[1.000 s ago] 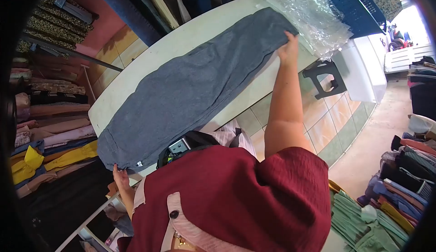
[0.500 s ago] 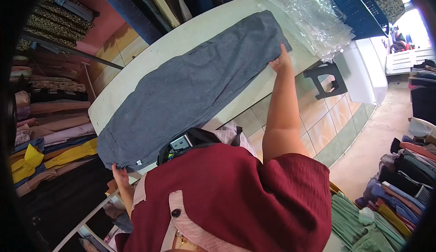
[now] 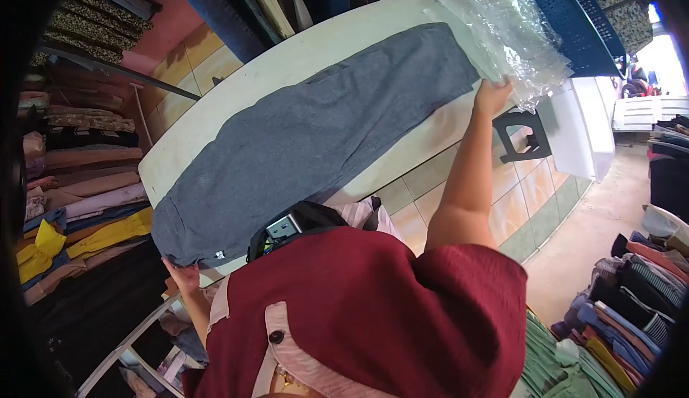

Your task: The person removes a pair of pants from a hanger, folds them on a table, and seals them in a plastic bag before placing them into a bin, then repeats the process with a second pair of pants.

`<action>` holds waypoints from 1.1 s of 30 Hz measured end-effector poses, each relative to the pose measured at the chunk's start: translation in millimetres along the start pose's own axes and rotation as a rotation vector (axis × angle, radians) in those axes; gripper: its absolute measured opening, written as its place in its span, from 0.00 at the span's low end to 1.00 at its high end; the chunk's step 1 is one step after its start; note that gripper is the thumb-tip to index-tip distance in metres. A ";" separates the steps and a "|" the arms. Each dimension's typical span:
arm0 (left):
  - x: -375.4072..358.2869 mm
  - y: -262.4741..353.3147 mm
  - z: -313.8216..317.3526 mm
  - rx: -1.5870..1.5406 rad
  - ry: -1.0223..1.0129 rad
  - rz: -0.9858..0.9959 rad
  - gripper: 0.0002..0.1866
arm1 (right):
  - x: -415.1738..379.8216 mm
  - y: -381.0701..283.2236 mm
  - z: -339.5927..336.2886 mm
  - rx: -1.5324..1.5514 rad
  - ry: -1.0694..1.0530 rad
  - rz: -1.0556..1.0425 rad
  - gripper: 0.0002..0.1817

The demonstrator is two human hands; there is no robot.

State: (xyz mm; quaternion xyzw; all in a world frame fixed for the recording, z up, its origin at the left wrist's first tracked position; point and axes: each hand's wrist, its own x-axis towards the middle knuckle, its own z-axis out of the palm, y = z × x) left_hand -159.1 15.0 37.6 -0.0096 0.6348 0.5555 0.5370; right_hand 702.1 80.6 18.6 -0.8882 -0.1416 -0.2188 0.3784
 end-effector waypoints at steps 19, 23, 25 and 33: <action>-18.9 75.8 77.0 -0.100 -0.061 0.122 0.25 | 5.5 -51.4 21.5 0.590 -0.685 0.578 0.08; -21.2 108.6 72.2 -0.196 -0.063 0.187 0.23 | 75.0 -136.4 13.7 0.906 -0.772 0.429 0.06; -34.7 104.0 69.3 -0.224 -0.035 0.243 0.23 | 107.7 -148.7 11.3 1.021 -0.721 0.454 0.01; 24.3 -30.1 -54.3 0.002 0.157 -0.011 0.22 | 59.7 15.6 57.1 0.560 -0.955 0.685 0.13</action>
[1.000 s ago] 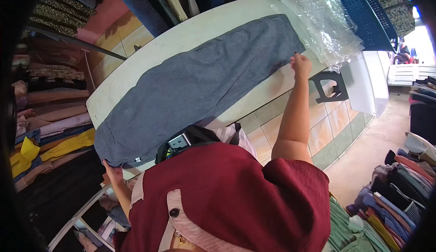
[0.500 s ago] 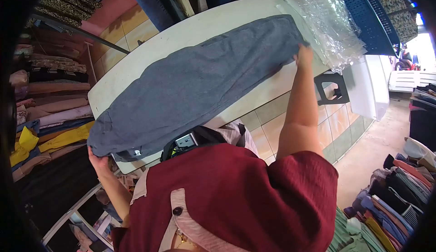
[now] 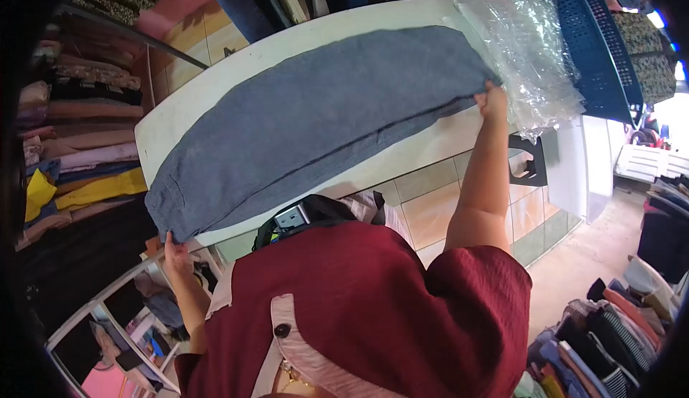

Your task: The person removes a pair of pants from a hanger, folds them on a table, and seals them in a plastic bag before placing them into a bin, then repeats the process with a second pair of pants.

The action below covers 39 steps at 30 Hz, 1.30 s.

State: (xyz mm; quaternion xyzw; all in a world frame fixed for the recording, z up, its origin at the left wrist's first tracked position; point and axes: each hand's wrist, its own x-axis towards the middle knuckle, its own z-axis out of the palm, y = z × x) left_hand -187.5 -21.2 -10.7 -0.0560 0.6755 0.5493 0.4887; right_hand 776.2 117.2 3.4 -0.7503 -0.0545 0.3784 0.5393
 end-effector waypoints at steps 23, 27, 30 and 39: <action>-3.0 -22.2 28.6 0.225 0.366 0.081 0.27 | 7.2 51.3 0.6 -0.048 0.266 0.061 0.17; -7.6 -17.5 30.4 0.227 0.326 0.115 0.23 | 6.3 46.5 -1.1 0.015 0.169 0.105 0.17; -11.7 -22.9 35.2 0.394 0.490 0.436 0.20 | 7.2 46.5 -10.5 -0.111 0.167 0.124 0.15; -65.6 44.1 53.6 0.083 0.181 0.381 0.08 | 13.6 0.7 -30.1 -0.409 0.372 -0.426 0.18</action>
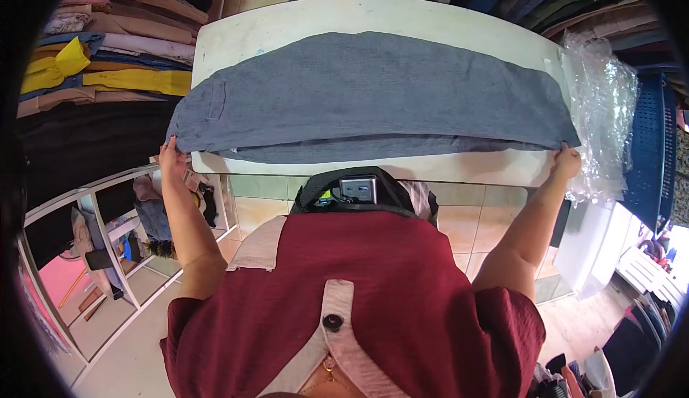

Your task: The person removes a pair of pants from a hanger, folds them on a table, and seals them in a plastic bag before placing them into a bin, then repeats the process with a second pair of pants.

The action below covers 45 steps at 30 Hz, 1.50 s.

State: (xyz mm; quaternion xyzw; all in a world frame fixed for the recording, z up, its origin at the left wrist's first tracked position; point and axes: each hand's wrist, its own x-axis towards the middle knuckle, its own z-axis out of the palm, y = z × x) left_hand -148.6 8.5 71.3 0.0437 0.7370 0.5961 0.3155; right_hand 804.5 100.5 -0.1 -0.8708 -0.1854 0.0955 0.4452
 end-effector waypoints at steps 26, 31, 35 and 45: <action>-155.4 -86.8 84.7 1.276 -1.269 1.360 0.25 | -311.8 -74.1 45.1 -0.118 -1.094 -1.526 0.10; -174.1 -82.0 113.0 1.085 -1.047 1.397 0.26 | -357.1 -102.8 59.6 -0.100 -0.903 -1.422 0.20; -192.4 -108.9 144.7 1.250 -0.768 1.333 0.32 | -403.5 -109.6 86.7 -0.240 -0.962 -1.511 0.27; -181.3 -115.6 137.2 1.393 -0.738 1.207 0.37 | -200.5 -61.1 91.6 -0.828 -0.145 -0.762 0.32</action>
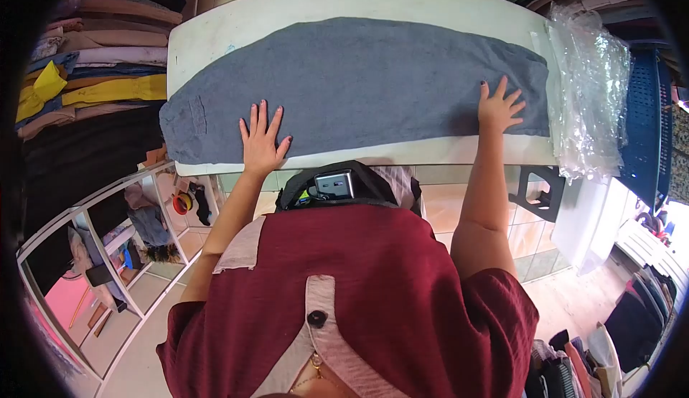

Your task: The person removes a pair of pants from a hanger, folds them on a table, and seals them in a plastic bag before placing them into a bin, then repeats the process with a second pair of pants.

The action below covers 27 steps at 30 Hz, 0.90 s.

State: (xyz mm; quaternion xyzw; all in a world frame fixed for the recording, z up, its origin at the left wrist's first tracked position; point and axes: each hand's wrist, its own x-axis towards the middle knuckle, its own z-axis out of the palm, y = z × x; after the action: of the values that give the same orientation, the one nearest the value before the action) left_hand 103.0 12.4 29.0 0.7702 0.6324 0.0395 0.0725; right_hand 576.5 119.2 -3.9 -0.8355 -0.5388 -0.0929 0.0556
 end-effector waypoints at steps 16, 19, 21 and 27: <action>123.9 -16.7 -36.5 -0.322 0.311 0.185 0.17 | -10.2 -122.1 -16.9 0.263 -0.092 -0.541 0.29; 196.5 -5.3 -37.6 -0.368 0.354 0.235 0.18 | -11.1 -124.0 -20.4 0.257 -0.100 -0.524 0.29; 227.8 -3.0 -38.0 -0.612 -0.058 0.209 0.19 | -11.3 -124.4 -22.8 0.262 -0.103 -0.516 0.29; 267.1 2.4 -51.2 -0.895 -0.729 0.432 0.12 | -11.9 -124.0 -21.7 0.286 -0.115 -0.495 0.29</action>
State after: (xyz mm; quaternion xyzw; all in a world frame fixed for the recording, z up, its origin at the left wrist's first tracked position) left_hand 150.1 276.8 71.7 0.7398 0.3185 0.0493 0.5906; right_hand 456.8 155.7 13.9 -0.6661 -0.7362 0.0209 0.1179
